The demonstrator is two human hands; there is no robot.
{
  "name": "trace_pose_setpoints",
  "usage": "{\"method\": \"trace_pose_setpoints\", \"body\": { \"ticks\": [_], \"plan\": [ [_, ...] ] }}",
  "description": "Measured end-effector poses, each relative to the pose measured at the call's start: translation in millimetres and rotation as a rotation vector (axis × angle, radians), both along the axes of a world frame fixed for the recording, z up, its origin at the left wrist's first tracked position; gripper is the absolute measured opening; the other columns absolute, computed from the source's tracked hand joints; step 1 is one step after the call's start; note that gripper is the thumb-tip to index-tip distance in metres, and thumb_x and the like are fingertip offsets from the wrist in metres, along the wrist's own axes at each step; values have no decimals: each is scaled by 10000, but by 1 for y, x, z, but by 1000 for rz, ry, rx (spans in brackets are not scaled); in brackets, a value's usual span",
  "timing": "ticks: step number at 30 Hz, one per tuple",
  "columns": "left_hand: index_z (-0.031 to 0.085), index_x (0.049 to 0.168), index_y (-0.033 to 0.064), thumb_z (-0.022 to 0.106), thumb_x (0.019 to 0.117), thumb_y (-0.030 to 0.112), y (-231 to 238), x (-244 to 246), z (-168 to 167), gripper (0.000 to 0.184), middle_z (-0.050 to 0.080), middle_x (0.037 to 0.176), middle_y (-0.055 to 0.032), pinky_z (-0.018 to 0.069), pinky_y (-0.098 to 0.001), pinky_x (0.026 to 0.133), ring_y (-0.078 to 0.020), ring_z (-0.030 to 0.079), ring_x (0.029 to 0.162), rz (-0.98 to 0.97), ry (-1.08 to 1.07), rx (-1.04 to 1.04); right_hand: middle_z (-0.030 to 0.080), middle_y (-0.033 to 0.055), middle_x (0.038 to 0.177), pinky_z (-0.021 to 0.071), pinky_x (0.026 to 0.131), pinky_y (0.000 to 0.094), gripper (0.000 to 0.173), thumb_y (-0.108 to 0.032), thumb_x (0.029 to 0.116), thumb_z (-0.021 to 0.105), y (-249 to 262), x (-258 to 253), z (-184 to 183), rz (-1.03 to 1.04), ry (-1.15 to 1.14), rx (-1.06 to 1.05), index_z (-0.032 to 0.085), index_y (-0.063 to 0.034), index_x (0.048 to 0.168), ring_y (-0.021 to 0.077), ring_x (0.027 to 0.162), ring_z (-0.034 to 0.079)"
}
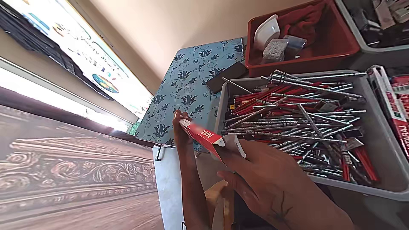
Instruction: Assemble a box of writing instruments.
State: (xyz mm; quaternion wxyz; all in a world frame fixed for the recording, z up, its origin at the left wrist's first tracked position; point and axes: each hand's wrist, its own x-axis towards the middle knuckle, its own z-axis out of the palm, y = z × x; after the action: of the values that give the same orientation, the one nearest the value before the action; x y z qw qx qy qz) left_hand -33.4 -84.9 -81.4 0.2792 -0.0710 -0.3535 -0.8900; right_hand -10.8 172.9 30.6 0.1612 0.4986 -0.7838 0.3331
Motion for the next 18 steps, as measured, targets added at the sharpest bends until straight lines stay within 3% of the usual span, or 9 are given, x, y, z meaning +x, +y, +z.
{"method": "trace_pose_setpoints", "body": {
  "ticks": [1, 5, 8, 12, 14, 16, 18],
  "plan": [
    [701, 902, 205, 489, 1063, 227, 1, -1, 3, 266, 686, 781, 80, 533, -135, 570, 0, 652, 642, 4, -13, 24, 726, 90, 997, 538, 672, 307, 304, -316, 1000, 543, -1, 1, 2, 15, 4, -36, 747, -174, 1175, 215, 834, 696],
    [630, 825, 217, 478, 1069, 301, -5, -5, -2, 299, 590, 676, 104, 486, -116, 515, 24, 568, 544, -62, -27, 129, 737, 117, 1110, 525, 779, 297, 269, -272, 1049, 547, 2, 8, 13, 92, -25, -132, 729, -184, 1227, 206, 932, 692],
    [663, 852, 184, 591, 1013, 275, -11, -6, -4, 199, 625, 691, 74, 500, -131, 504, -4, 601, 548, -204, 78, 229, 742, 110, 1092, 524, 800, 300, 275, -267, 1052, 541, -1, 11, 15, 110, -12, -128, 730, -197, 1240, 210, 942, 694],
    [672, 917, 183, 594, 1013, 258, -27, -15, -31, 144, 636, 747, 62, 514, -143, 520, -22, 619, 579, -285, 162, 293, 743, 138, 1085, 524, 844, 295, 276, -185, 1039, 544, -5, 13, 19, 135, -36, -139, 736, -125, 1228, 252, 995, 696],
    [657, 933, 191, 585, 1023, 271, -35, -19, -45, 140, 637, 779, 62, 523, -145, 529, -25, 625, 597, -320, 203, 292, 739, 131, 1106, 522, 833, 300, 289, -212, 1055, 525, -6, 13, 17, 149, -17, -122, 720, -143, 1258, 250, 983, 691],
    [663, 931, 204, 534, 1047, 298, -35, -18, -45, 198, 638, 768, 74, 514, -143, 519, -16, 617, 588, -281, 165, 303, 741, 120, 1098, 520, 790, 321, 303, -252, 1065, 520, -5, 13, 13, 169, -4, -121, 707, -170, 1289, 241, 930, 689],
    [649, 869, 255, 483, 1060, 375, -13, -4, -18, 280, 605, 714, 128, 486, -112, 514, 33, 582, 572, -98, -7, 315, 744, 101, 1088, 527, 806, 293, 286, -256, 1063, 539, -2, 11, 8, 208, -12, -173, 687, -169, 1292, 209, 940, 693]
  ]
}}
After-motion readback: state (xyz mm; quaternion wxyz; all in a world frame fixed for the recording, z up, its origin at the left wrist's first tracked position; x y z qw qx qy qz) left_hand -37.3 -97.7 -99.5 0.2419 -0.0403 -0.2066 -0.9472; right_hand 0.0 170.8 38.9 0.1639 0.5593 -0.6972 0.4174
